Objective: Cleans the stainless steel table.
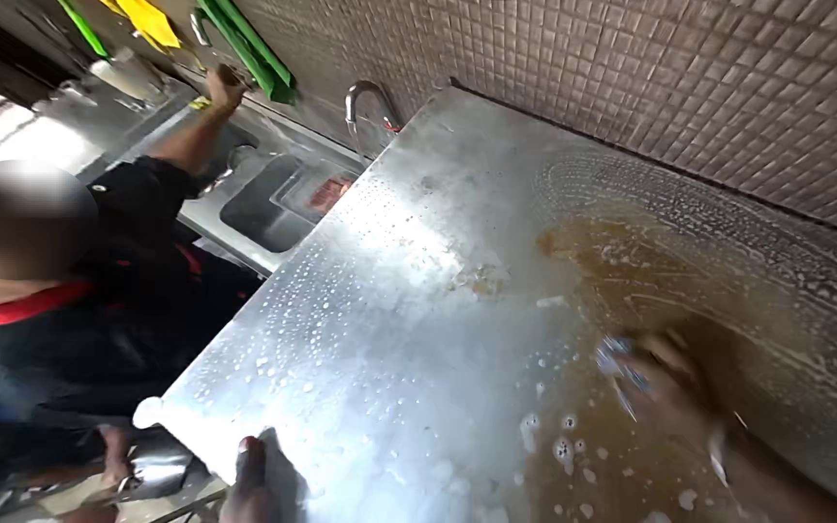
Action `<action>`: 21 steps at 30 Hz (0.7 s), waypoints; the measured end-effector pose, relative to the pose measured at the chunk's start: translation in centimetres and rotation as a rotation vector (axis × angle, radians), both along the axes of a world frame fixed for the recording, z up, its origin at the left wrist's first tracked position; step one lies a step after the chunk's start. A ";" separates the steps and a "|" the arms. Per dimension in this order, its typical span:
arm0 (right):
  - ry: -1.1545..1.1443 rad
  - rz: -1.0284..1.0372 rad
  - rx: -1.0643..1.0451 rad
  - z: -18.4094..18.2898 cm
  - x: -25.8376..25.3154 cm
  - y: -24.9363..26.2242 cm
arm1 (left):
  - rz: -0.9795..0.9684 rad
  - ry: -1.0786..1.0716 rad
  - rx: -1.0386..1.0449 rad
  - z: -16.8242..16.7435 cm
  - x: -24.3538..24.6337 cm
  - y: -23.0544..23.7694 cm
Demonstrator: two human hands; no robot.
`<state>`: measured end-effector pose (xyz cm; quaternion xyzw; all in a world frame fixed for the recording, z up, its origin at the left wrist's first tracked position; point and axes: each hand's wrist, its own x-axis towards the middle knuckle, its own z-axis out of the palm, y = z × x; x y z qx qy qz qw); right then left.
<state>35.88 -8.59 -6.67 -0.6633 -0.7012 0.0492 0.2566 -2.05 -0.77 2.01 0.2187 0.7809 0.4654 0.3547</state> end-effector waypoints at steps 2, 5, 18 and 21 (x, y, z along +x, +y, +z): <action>0.027 0.051 -0.025 -0.2 -1.8 8.5 | -0.097 0.101 -0.026 -6.5 -8.0 -1.3; 0.034 0.094 -0.009 0.7 -3.4 13.2 | -0.075 0.044 -0.017 -7.9 -9.5 -1.7; 0.047 0.133 -0.160 1.3 -4.6 8.3 | -0.075 -0.032 0.011 -7.0 -9.1 -1.5; 0.032 0.137 -0.131 1.6 -6.4 15.1 | -0.068 -0.140 0.003 -6.4 -8.8 -1.6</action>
